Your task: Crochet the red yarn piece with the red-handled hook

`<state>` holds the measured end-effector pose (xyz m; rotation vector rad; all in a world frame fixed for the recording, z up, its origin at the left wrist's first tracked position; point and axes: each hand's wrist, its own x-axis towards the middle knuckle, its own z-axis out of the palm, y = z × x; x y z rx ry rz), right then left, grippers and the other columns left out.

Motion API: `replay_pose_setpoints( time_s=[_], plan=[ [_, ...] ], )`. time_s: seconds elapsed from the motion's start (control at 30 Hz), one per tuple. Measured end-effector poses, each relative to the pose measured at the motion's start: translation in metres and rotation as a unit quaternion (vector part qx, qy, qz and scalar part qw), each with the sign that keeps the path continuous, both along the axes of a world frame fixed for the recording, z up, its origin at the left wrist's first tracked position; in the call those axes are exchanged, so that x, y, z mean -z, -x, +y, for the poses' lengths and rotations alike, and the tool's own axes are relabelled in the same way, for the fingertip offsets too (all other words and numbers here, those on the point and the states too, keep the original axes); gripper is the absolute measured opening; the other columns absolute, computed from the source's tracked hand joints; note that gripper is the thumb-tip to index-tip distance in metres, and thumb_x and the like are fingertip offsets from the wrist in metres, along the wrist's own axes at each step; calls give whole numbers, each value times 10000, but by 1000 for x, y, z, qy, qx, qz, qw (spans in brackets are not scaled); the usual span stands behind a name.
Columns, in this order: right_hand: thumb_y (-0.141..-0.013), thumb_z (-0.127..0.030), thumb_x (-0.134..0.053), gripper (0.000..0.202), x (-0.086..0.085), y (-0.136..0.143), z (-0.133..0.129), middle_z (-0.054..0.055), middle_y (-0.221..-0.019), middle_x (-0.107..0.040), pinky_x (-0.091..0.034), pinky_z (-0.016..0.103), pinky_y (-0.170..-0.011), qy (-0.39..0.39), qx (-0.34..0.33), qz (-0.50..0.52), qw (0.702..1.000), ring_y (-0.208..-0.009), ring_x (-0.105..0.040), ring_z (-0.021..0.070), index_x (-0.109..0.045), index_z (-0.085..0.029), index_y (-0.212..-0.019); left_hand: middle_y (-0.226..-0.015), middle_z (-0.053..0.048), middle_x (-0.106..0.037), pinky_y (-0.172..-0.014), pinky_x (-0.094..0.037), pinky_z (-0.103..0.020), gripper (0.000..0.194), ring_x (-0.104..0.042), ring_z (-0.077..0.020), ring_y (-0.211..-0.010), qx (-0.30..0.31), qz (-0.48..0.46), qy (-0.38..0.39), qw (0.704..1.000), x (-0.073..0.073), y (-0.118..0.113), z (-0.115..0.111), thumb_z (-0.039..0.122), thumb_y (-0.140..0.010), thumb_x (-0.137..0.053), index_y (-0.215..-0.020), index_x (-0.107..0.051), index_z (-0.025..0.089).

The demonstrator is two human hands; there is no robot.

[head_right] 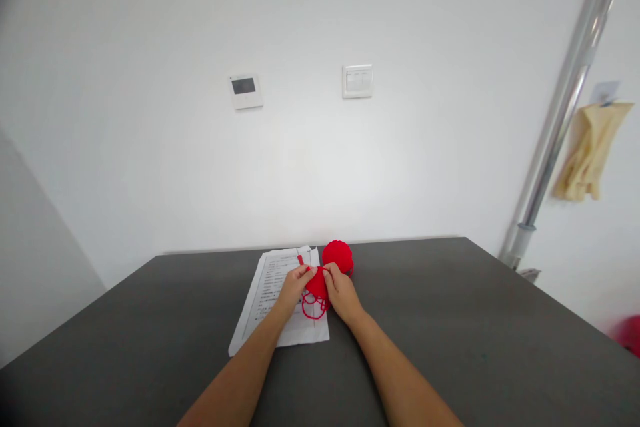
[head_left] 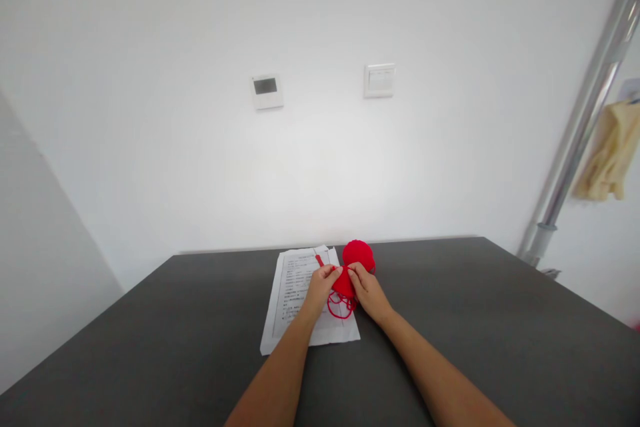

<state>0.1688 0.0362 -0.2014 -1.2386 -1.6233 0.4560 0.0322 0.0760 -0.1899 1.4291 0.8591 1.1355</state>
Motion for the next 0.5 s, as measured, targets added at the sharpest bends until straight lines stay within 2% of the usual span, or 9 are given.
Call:
replay_pose_setpoints(
  time_s=[0.17,0.33,0.5],
  plan=[
    [-906,-379,-380,241,3,1,-1,47,-790,-646,-449,304,-664,0,2,24,1000,-706,-615,201,-547,-205,-895,-583,7,-568,-544,-389,-245,235,-509,-124,-558,-9,-24,5,1000,7,1,-3,376,-670,-686,-652,-587,164],
    [-863,-396,-446,215,4,3,-8,-23,-581,-560,-416,271,-515,45,-39,57,997,-512,-537,169,-539,-207,-910,-602,9,-588,-552,-394,-223,209,-520,-106,-552,-9,-53,2,999,8,8,-9,345,-649,-684,-662,-605,152],
    [-849,-394,-442,203,5,4,-19,-38,-522,-514,-412,273,-515,58,-30,66,996,-477,-510,160,-526,-211,-819,-619,2,-616,-564,-410,-230,200,-549,-117,-569,0,-63,19,998,11,10,-16,321,-605,-700,-663,-606,155]
  ],
)
